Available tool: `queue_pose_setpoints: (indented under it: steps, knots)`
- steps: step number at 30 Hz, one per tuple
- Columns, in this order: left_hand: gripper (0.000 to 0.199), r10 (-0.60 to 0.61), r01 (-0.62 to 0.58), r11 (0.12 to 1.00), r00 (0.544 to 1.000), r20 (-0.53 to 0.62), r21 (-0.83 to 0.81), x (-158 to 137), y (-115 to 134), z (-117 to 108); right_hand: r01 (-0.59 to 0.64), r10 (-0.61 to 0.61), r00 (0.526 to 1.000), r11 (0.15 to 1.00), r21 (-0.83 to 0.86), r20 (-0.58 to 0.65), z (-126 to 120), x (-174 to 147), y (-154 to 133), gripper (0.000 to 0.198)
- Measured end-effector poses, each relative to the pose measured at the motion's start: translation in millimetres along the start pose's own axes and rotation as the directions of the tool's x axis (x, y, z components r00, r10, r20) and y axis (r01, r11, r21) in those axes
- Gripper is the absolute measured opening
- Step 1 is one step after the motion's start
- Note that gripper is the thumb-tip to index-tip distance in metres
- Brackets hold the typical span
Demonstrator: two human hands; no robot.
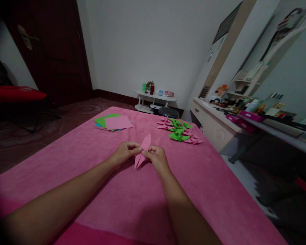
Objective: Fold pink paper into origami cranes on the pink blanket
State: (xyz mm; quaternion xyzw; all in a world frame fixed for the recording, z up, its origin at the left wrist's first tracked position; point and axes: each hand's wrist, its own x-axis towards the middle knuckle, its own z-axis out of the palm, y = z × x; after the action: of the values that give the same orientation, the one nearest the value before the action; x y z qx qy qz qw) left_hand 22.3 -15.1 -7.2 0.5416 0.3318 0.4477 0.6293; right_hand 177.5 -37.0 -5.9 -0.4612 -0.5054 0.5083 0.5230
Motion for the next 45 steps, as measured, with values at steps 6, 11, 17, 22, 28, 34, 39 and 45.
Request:
queue_pose_setpoints:
  steps: [6, 11, 17, 22, 28, 34, 39, 45]
  knots:
    - [0.031, -0.001, 0.003, 0.998, 0.999, -0.032, 0.064, 4, -4, -7, 0.021, -0.019, 0.999, 0.999, -0.047, 0.03, 0, 0, 5, 0.027]
    - [0.028, -0.053, 0.051, 0.997, 0.998, 0.036, 0.055, 4, -5, -11, 0.032, -0.032, 0.999, 0.999, -0.002, -0.005, 2, 0, 8, 0.024]
    - [0.027, -0.097, 0.096, 0.994, 0.995, 0.02, 0.044, 4, -2, -12, 0.077, -0.077, 0.997, 0.997, 0.002, -0.007, 1, 3, 14, 0.022]
    - [0.028, -0.099, 0.1, 0.993, 0.995, 0.012, -0.064, 2, -1, -9, 0.088, -0.086, 0.996, 0.995, 0.047, -0.029, 0, 3, 14, 0.026]
    - [0.031, -0.052, 0.056, 0.995, 0.998, 0.045, -0.088, 3, -2, -10, 0.023, -0.023, 1.0, 0.999, 0.047, -0.008, -1, 0, 8, 0.018]
    - [0.018, -0.045, 0.048, 0.997, 0.998, 0.041, -0.068, 4, -6, -10, 0.02, -0.02, 0.999, 1.0, 0.011, -0.026, 0, -3, 5, 0.016]
    - [0.013, -0.046, 0.046, 0.999, 0.999, 0.027, 0.0, 5, -8, -9, 0.056, -0.057, 0.998, 0.997, -0.059, -0.026, -2, -1, 8, 0.019]
    - [0.013, -0.031, 0.031, 0.998, 0.999, 0.01, 0.051, 4, -8, -8, 0.073, -0.075, 0.997, 0.99, -0.118, -0.012, -5, 0, 12, 0.022]
